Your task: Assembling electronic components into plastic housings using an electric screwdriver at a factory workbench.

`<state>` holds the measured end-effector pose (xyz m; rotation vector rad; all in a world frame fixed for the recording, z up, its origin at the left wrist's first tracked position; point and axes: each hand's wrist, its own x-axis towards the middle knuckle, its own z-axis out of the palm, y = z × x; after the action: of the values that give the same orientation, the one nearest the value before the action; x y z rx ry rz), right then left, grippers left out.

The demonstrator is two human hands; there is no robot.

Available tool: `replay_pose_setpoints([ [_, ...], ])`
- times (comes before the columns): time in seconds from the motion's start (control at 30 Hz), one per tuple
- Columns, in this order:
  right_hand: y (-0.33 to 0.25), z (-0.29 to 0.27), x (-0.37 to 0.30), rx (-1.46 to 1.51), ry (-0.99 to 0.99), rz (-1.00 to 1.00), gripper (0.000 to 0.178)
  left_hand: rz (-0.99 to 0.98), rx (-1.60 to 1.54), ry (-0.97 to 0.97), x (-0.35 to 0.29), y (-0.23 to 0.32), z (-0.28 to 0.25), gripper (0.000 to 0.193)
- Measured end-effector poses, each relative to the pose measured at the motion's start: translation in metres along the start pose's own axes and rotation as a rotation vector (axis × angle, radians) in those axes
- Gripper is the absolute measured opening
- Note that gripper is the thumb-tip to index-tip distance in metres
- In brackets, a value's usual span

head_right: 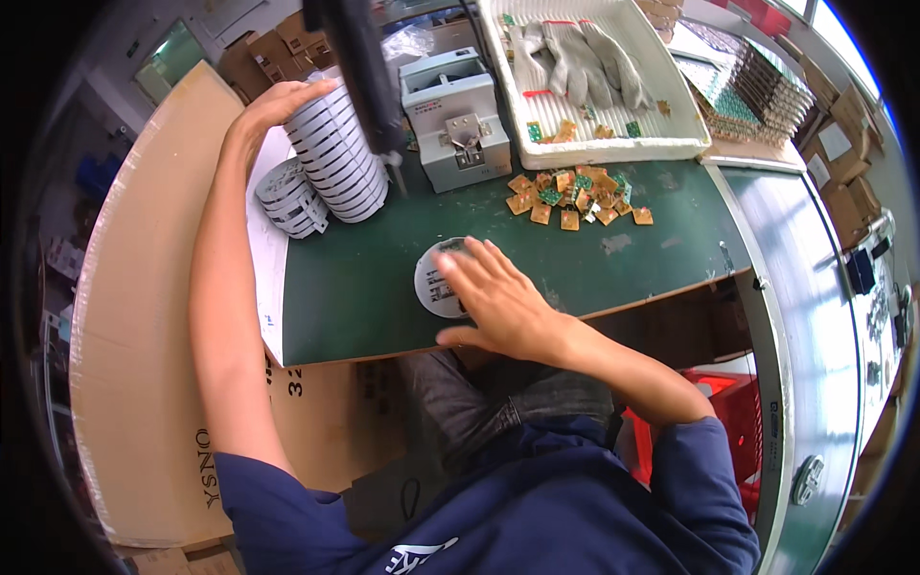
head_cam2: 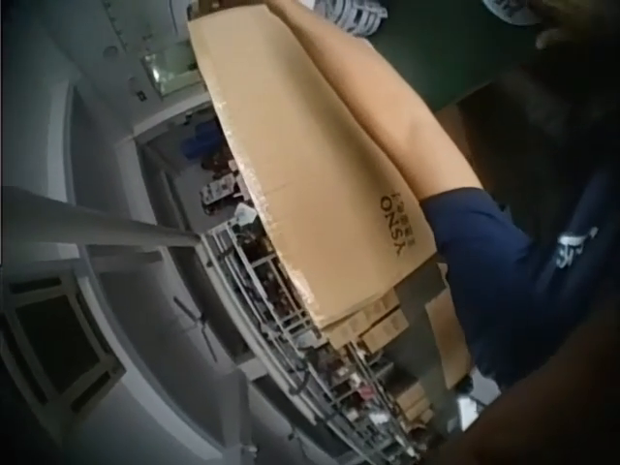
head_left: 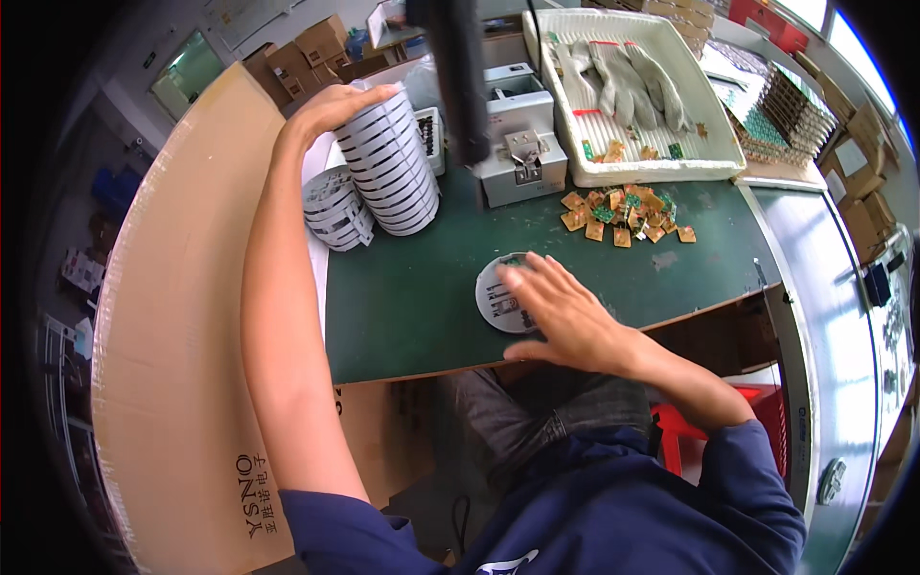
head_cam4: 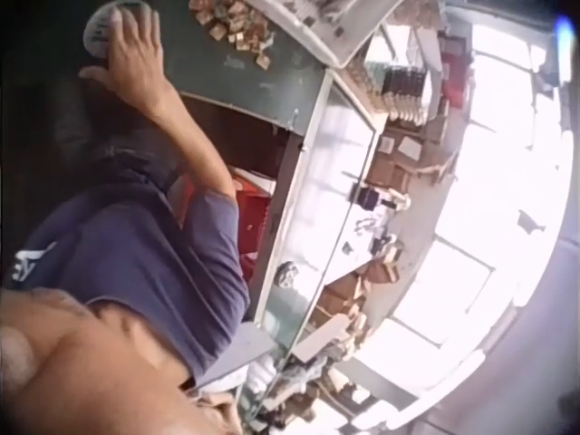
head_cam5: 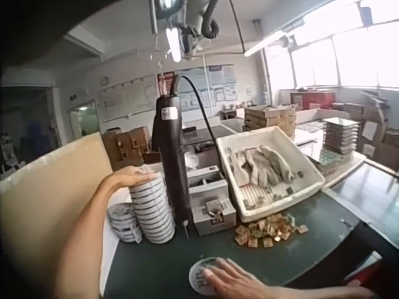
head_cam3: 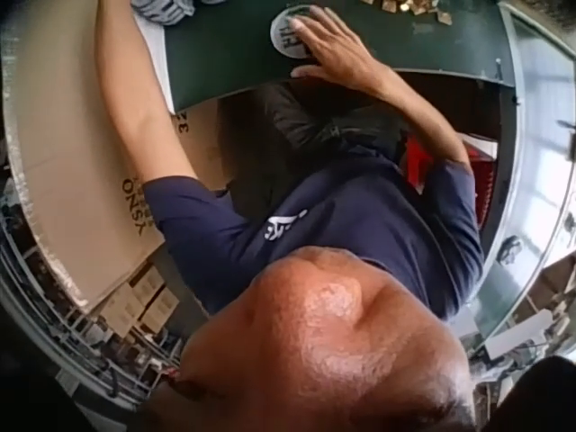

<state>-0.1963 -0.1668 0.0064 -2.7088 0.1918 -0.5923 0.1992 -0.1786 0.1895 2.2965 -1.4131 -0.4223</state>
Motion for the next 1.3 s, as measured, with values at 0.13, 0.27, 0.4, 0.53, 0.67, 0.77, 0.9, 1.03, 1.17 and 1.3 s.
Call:
replay_pose_setpoints([
  [0.13,0.005,0.021,-0.018,-0.096,0.045,-0.158,0.065,0.073,0.011,0.406,-0.017,-0.032,-0.009,0.096],
  [0.27,0.036,0.002,-0.060,-0.192,0.226,-0.250,0.047,0.227,-0.227,0.624,-0.060,0.007,0.005,0.078],
  [0.4,0.074,-0.081,-0.118,-0.134,0.693,0.577,0.034,0.219,-0.225,0.638,-0.154,0.027,0.037,0.064],
  [0.53,0.198,-0.186,-0.244,0.060,1.199,0.979,0.041,0.292,-0.195,0.414,-0.210,0.027,0.120,0.067],
  [0.67,0.280,-0.246,-0.386,-0.297,0.866,1.344,0.048,0.395,-0.139,0.325,-0.206,0.047,0.207,0.077],
  [0.77,0.278,-0.223,-0.351,-1.264,0.404,1.402,0.055,0.355,-0.073,0.383,-0.207,0.051,0.240,0.082],
  [0.9,0.187,-0.185,-0.199,-0.042,0.472,0.891,0.037,0.344,-0.046,0.402,-0.204,0.039,0.264,0.094],
  [1.03,0.143,-0.120,-0.113,-0.187,0.157,0.526,0.044,0.344,-0.029,0.389,-0.202,0.037,0.265,0.103],
  [1.17,0.162,-0.093,-0.110,-0.272,0.212,0.380,0.033,0.348,-0.086,0.337,-0.197,0.040,0.262,0.102],
  [1.3,0.154,-0.093,-0.110,-0.159,0.276,0.566,0.018,0.282,-0.622,0.175,-0.210,0.038,0.256,0.097],
])
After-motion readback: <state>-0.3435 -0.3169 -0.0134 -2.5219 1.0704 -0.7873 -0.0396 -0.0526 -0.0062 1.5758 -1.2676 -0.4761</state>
